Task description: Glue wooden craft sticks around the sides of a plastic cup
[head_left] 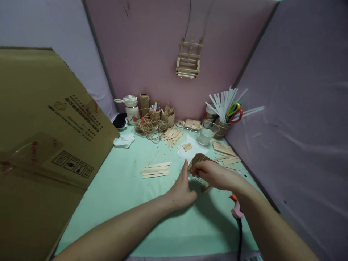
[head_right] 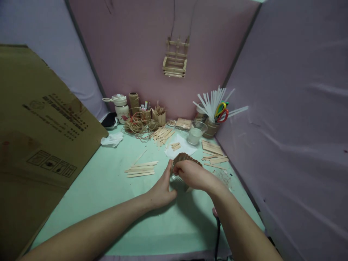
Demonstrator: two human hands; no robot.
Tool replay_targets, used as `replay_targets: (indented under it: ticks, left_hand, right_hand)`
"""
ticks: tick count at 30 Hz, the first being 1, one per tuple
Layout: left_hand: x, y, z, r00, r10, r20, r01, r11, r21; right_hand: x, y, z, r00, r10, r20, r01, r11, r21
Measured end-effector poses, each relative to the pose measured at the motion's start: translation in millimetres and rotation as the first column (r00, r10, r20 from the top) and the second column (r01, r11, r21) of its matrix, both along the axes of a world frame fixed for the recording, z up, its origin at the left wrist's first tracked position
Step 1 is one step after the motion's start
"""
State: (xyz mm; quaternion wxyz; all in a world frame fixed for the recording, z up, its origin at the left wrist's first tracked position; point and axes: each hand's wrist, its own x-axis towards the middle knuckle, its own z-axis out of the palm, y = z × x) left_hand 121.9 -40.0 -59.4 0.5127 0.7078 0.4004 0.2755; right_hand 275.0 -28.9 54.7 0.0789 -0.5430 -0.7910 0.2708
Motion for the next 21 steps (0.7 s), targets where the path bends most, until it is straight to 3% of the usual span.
replay_targets:
  ticks: [11,14,16,18,21]
  left_hand:
    - [-0.9,-0.4,7.5,1.0,0.006,-0.013,-0.007,1.0,-0.023]
    - [-2.1,0.4,7.0,0.999,0.048,0.005,-0.048,0.999,-0.02]
    - [-2.5,2.0,3.1,0.996,0.08,0.03,-0.08,0.997,-0.013]
    - [-2.1,4.2,-3.4,0.993,0.11,0.053,-0.109,0.994,-0.019]
    - [-0.7,7.6,-14.9,0.984,0.135,0.115,-0.131,0.991,-0.036]
  right_hand:
    - [0.3,-1.3,-4.5,0.996,-0.055,0.076,0.051,0.997,0.051]
    - [6.3,-18.2,3.9,0.99,-0.138,0.037,0.13,0.977,0.171]
    - [11.5,-36.5,6.3,0.963,-0.243,-0.117,0.268,0.911,0.312]
    - [15.9,-56.7,-0.3,0.865,-0.346,-0.362,0.479,0.784,0.396]
    - [19.3,-81.2,-32.7,0.571,-0.476,-0.669,0.798,0.513,0.316]
